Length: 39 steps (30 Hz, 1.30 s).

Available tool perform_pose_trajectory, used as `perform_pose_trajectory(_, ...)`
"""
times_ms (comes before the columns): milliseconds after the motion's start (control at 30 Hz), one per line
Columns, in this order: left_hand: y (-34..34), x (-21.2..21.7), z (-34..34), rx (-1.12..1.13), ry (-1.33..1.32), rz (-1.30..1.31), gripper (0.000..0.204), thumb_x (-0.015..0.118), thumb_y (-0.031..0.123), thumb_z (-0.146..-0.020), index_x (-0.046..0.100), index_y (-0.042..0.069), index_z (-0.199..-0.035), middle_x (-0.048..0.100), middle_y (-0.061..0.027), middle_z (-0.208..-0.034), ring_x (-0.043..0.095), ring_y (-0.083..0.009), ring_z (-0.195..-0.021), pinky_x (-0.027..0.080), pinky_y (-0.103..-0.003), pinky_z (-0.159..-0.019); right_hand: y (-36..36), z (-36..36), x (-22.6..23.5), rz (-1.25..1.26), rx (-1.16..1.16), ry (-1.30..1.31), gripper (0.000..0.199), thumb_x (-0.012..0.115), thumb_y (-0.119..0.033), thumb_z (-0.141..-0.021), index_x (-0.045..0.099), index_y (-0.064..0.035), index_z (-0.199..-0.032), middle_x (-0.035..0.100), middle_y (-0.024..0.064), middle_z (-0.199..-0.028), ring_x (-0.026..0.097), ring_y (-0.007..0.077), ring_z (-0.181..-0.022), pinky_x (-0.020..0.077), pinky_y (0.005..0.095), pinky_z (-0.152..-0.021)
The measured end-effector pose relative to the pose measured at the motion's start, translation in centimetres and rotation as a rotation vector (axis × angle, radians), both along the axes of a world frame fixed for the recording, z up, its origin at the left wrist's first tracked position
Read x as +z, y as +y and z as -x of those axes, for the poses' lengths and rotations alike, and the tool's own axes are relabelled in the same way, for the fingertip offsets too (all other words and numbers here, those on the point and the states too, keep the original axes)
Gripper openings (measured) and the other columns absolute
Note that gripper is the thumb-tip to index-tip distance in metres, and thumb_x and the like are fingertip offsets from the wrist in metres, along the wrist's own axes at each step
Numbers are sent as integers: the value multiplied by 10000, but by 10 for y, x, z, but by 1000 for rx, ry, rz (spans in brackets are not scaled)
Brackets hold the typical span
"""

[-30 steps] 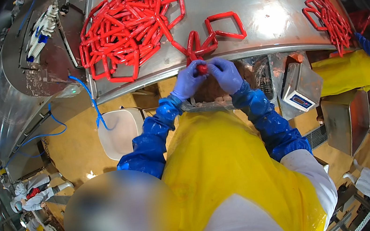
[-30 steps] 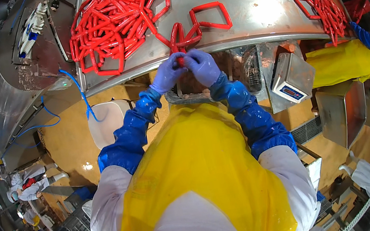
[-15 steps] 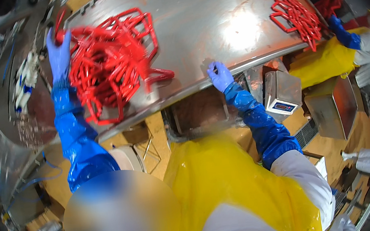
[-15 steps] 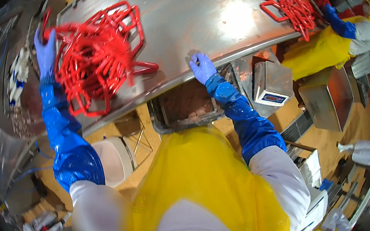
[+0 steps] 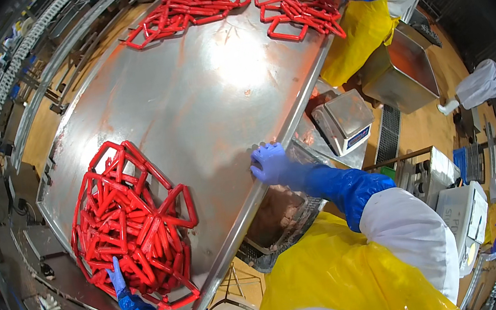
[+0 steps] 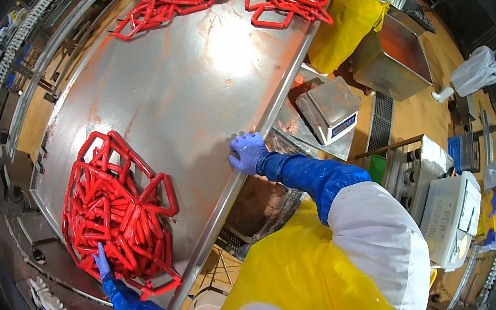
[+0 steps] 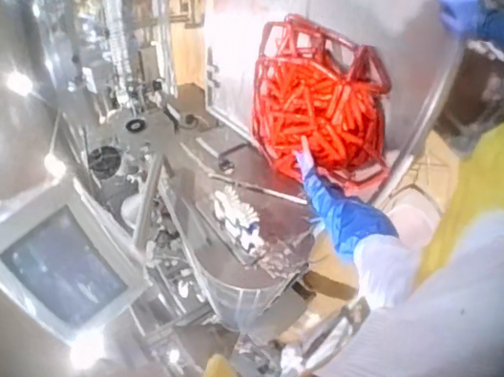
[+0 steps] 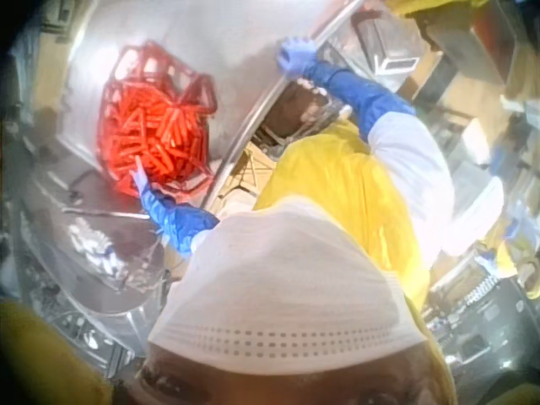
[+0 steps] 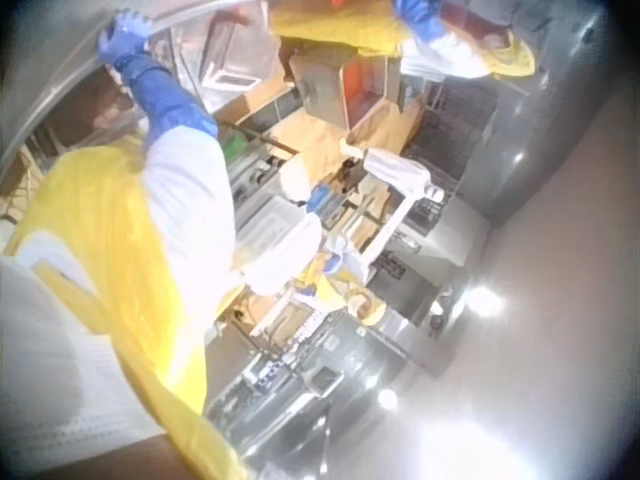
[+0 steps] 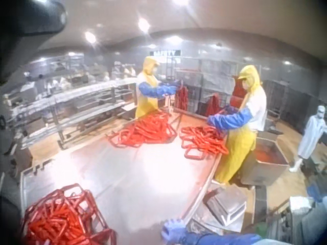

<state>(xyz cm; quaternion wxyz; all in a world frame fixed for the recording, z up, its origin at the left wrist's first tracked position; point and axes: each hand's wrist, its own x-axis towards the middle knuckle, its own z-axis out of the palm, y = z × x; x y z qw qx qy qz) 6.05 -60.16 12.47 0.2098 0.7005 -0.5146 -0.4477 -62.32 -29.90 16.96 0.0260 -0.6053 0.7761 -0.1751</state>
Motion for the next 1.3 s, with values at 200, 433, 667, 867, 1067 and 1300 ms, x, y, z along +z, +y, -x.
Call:
perform_pose_trajectory(200, -14, 37, 156, -154, 263, 60, 843, 657, 469, -932, 314, -61, -1491, 469, -153, -1439, 507, -225, -1243, 405, -350, -1060, -4, 9, 7, -54, -42, -39, 297, 616, -385, -834, 621, -117, -963, 609, 94, -941, 586, 292, -940, 412, 476, -809)
perform_pose_trajectory(433, -39, 46, 339, -534, 102, 110, 849, 609, 528, -945, 266, 22, -1535, 444, -147, -1453, 467, -233, -1296, 507, -334, -943, -6, 18, -5, 60, -34, -78, 310, 621, -409, -837, 585, -106, -891, 578, 122, -893, 571, 294, -918, 406, 471, -785)
perform_pose_trajectory(667, -25, 76, 580, -865, 261, 214, 959, 802, 208, -785, 248, 167, -1567, 161, -235, -1583, 257, -359, -1442, 354, -418, -1130, -3, 22, -13, 70, -18, -93, 300, 628, -389, -830, 576, -98, -884, 582, 124, -867, 585, 313, -863, 413, 480, -767)
perform_pose_trajectory(867, 85, 96, 631, -778, 459, 504, 767, 707, 342, -907, 342, 14, -1498, 460, -226, -1452, 543, -347, -1240, 482, -415, -983, -6, 18, -14, 142, -6, -77, 276, 636, -377, -815, 584, -107, -842, 595, 126, -837, 592, 328, -855, 415, 497, -774)
perform_pose_trajectory(1067, 222, 160, 415, -377, 366, 506, 591, 723, 216, -902, 478, 26, -1405, 590, -118, -1297, 602, -217, -1107, 498, -342, -934, -7, 11, -19, 118, 79, 91, 262, 615, -364, -834, 621, -113, -759, 635, 139, -793, 617, 351, -777, 456, 507, -717)
perform_pose_trajectory(1300, 284, 108, 37, 932, 20, 981, 370, 634, 28, -889, 568, 3, -1253, 627, -54, -1061, 581, -140, -916, 491, -308, -861, -5, -6, -49, 13, 5, 177, 295, 614, -375, -858, 637, -91, -780, 658, 151, -833, 635, 378, -784, 492, 505, -729)
